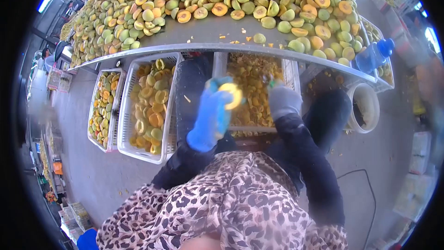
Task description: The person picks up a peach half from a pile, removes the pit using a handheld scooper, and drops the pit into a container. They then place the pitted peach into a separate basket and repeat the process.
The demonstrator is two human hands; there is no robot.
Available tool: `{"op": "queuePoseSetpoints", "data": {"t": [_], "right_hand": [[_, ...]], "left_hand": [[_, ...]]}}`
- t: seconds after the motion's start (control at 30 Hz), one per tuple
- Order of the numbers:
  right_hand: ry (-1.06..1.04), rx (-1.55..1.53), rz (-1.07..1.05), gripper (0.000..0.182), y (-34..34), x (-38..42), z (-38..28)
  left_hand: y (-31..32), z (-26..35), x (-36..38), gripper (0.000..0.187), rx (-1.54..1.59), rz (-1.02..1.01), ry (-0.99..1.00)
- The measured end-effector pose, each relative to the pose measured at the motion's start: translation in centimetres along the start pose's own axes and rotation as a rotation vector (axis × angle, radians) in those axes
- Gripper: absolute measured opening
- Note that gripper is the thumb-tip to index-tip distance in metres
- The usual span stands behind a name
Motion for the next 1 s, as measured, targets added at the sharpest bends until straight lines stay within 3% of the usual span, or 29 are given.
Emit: {"op": "queuePoseSetpoints", "data": {"t": [0.03,0.07,0.1,0.13,0.17,0.2,0.27,0.4,0.5,0.57,0.6,0.67,0.7,0.73,0.8,0.83,0.87,0.93,1.0], "right_hand": [[0.042,0.008,-0.115,0.035,1.0,-0.5,1.3],[0.042,0.008,-0.112,0.035,1.1,-0.5,1.8],[0.021,-0.053,-0.135,0.036,1.3,0.2,2.2],[0.005,-0.115,-0.153,0.037,1.4,0.9,2.5],[-0.010,-0.128,-0.188,0.037,1.4,1.2,2.3],[0.000,-0.129,-0.184,0.037,1.7,1.3,2.0],[-0.100,-0.257,-0.235,0.037,2.9,1.2,0.4],[-0.225,-0.404,-0.133,0.036,2.2,1.4,-2.1],[-0.266,-0.396,-0.299,0.036,2.6,1.9,-2.1],[-0.242,-0.447,-0.379,0.036,2.6,2.1,-1.5],[-0.233,-0.449,-0.380,0.036,2.6,2.0,-1.3],[-0.209,-0.488,-0.420,0.036,2.9,1.9,-0.9],[-0.220,-0.475,-0.445,0.036,3.0,1.7,-0.7],[-0.212,-0.482,-0.454,0.036,3.0,1.5,-0.5],[-0.243,-0.526,-0.366,0.039,2.5,1.0,-0.4],[-0.244,-0.540,-0.405,0.033,2.8,0.7,-0.2],[-0.249,-0.549,-0.407,0.033,2.5,0.3,0.2],[-0.163,-0.874,-0.158,0.029,-0.2,-1.0,1.5],[-0.086,-1.146,-0.014,0.022,-3.5,-2.7,2.3]], "left_hand": [[-1.6,1.7,0.2,0.033,-0.135,0.026,0.093],[-3.1,4.7,0.8,0.031,-0.128,0.104,0.161],[-5.8,7.3,0.8,0.031,-0.343,0.190,0.252],[-9.3,9.3,0.4,0.026,-0.706,0.368,0.457],[-12.6,11.4,-0.7,0.020,-1.486,0.439,0.636],[-11.5,11.5,-1.7,0.020,-1.484,0.428,0.643],[-6.6,11.5,-3.8,0.019,-1.767,0.373,1.129],[2.1,4.8,-15.0,0.032,-1.176,-0.386,0.823],[7.2,-0.6,-21.8,0.045,-1.270,-0.540,0.765],[9.2,-4.1,-25.2,0.057,-1.527,-0.713,0.543],[9.9,-5.0,-26.2,0.057,-1.525,-0.723,0.541],[10.4,-6.9,-27.7,0.060,-1.898,-0.679,0.541],[10.6,-7.5,-27.8,0.053,-1.905,-0.670,0.656],[10.5,-8.1,-28.2,0.053,-1.906,-0.683,0.646],[9.8,-7.8,-28.4,0.046,-1.807,-0.609,0.481],[9.2,-6.8,-27.6,0.037,-1.737,-0.582,0.613],[8.5,-5.3,-27.7,0.037,-1.748,-0.579,0.607],[7.1,-4.1,-27.7,0.026,-1.146,-0.859,-0.109],[7.6,-0.6,-20.9,0.035,-0.191,-0.410,-0.443]]}}
Point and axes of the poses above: each hand's wrist, its own x-axis away from the middle knuckle, its own y-axis out of the palm, z = x × y, the point moved 4 cm from there along -x, towards the middle knuckle, and after that the axes turned 7 degrees about x, right-handed, at the moved point
